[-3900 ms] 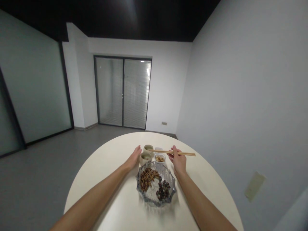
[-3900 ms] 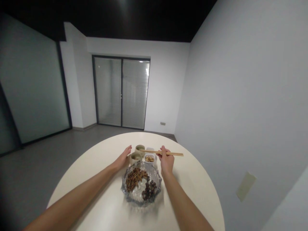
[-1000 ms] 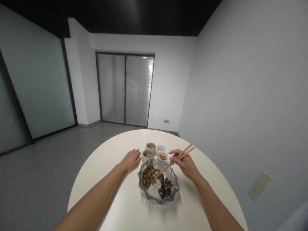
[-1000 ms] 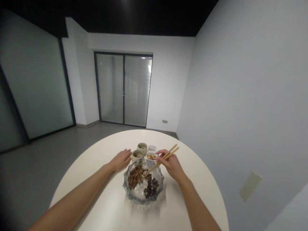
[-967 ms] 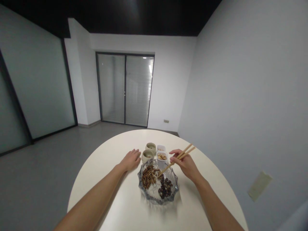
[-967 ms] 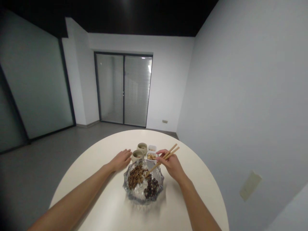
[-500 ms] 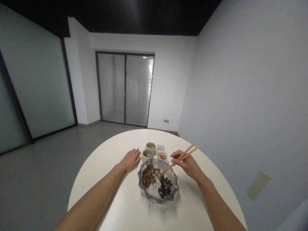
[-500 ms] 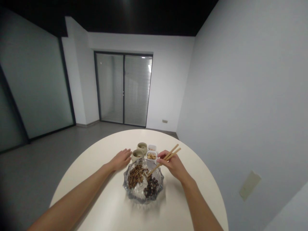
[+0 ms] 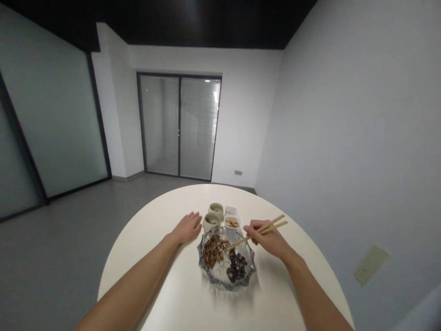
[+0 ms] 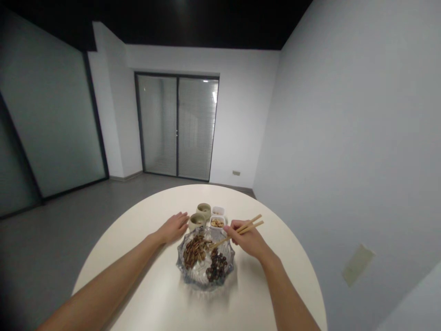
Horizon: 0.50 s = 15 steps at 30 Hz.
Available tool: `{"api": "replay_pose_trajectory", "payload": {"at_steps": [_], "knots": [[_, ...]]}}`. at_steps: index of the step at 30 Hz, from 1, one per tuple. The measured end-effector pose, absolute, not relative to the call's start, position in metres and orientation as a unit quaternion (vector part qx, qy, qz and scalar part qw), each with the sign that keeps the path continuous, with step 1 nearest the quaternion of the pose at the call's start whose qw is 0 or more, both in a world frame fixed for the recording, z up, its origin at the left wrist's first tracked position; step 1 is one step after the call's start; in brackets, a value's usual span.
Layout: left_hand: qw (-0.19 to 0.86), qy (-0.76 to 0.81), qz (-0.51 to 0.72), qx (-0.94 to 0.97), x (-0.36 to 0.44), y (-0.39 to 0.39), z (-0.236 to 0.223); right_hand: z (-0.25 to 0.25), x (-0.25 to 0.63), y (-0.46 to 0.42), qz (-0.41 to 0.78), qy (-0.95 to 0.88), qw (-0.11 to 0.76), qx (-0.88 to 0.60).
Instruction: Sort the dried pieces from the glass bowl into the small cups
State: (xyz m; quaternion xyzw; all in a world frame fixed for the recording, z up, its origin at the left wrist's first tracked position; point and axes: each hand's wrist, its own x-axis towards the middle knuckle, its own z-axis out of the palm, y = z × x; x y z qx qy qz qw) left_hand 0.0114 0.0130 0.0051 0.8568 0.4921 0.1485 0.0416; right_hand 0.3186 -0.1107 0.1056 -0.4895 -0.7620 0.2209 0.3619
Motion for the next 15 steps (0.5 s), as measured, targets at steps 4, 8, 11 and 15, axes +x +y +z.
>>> {"api": "replay_pose_trajectory", "payload": {"at_steps": [4, 8, 11, 15], "knots": [[0.035, 0.497, 0.136, 0.856, 0.0127, 0.0117, 0.0078, 0.1056, 0.3164, -0.1120, 0.216, -0.773, 0.352, -0.481], [0.032, 0.499, 0.133, 0.855, 0.0135, 0.0099, 0.0099, 0.1074, 0.3155, -0.1134, 0.202, -0.784, 0.356, -0.466], [0.032, 0.495, 0.143, 0.856, 0.0132, 0.0098, 0.0094, 0.1085, 0.3158, -0.1130, 0.185, -0.790, 0.365, -0.456], [0.038, 0.494, 0.147, 0.856, 0.0119, 0.0126, 0.0060, 0.1073, 0.3179, -0.1108, 0.184, -0.782, 0.383, -0.456]]}}
